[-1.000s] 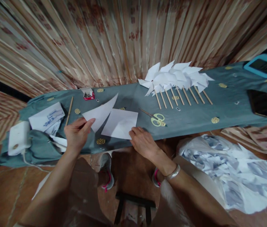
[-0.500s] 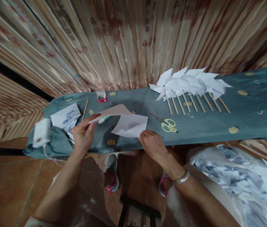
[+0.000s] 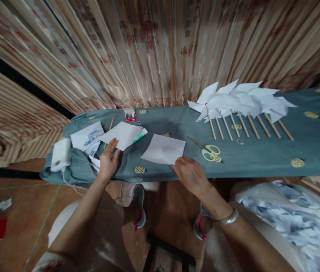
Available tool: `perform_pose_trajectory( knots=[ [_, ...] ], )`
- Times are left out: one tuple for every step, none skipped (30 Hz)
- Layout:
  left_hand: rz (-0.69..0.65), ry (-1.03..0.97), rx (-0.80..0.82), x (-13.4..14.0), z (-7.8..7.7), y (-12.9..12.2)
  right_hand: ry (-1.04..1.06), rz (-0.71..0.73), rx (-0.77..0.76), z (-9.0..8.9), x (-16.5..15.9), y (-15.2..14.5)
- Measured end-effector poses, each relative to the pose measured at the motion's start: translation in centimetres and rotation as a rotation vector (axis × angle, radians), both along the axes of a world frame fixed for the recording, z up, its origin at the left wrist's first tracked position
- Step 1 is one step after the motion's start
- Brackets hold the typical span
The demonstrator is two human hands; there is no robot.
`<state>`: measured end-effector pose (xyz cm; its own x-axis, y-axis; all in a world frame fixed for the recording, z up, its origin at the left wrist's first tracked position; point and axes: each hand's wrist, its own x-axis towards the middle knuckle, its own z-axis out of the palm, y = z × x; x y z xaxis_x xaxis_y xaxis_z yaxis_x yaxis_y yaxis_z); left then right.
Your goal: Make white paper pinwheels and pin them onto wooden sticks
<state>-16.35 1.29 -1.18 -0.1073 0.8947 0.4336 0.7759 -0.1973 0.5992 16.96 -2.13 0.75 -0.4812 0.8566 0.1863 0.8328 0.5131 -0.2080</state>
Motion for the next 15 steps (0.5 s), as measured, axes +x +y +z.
perform_pose_trajectory(
  knots=[
    [0.000, -0.005, -0.011, 0.0, -0.3, -0.1, -0.005, -0.001, 0.002, 0.0, 0.0, 0.0],
    [-0.006, -0.009, -0.019, 0.0, -0.4, -0.3, -0.011, -0.002, 0.004, 0.0, 0.0, 0.0],
    [-0.018, -0.016, -0.024, 0.2, -0.4, -0.5, -0.014, -0.003, 0.003, 0.0, -0.1, 0.0],
    [-0.032, -0.029, -0.026, 0.5, -0.4, -0.8, -0.015, -0.002, 0.002, 0.1, -0.1, 0.1],
    [-0.045, -0.046, -0.025, 0.7, -0.3, -1.0, -0.014, -0.001, 0.001, 0.1, -0.1, 0.1],
    [-0.056, -0.066, -0.024, 1.0, -0.1, -1.3, -0.013, 0.000, -0.001, 0.1, -0.1, 0.1],
    [-0.059, -0.086, -0.021, 1.3, 0.0, -1.4, -0.010, 0.000, -0.002, 0.1, -0.1, 0.1],
    [-0.056, -0.103, -0.016, 1.4, 0.1, -1.5, -0.004, -0.001, -0.003, 0.1, -0.1, 0.0],
    [-0.048, -0.113, -0.012, 1.5, 0.1, -1.5, 0.004, -0.003, -0.003, 0.1, -0.1, 0.0],
    [-0.037, -0.115, -0.007, 1.4, 0.1, -1.5, 0.012, -0.007, -0.001, 0.0, -0.1, 0.0],
    [-0.022, -0.113, -0.002, 1.3, 0.0, -1.4, 0.019, -0.010, 0.001, 0.0, -0.1, 0.0],
    [-0.008, -0.110, 0.002, 1.1, -0.1, -1.3, 0.024, -0.012, 0.002, 0.0, -0.1, -0.1],
    [0.005, -0.107, 0.004, 0.9, -0.1, -1.2, 0.027, -0.011, 0.004, 0.0, -0.1, -0.1],
    [0.015, -0.104, 0.007, 0.6, -0.2, -1.1, 0.028, -0.009, 0.004, 0.0, -0.1, -0.1],
    [0.022, -0.100, 0.012, 0.3, -0.2, -1.0, 0.029, -0.005, 0.003, 0.0, -0.1, -0.1]
  ],
)
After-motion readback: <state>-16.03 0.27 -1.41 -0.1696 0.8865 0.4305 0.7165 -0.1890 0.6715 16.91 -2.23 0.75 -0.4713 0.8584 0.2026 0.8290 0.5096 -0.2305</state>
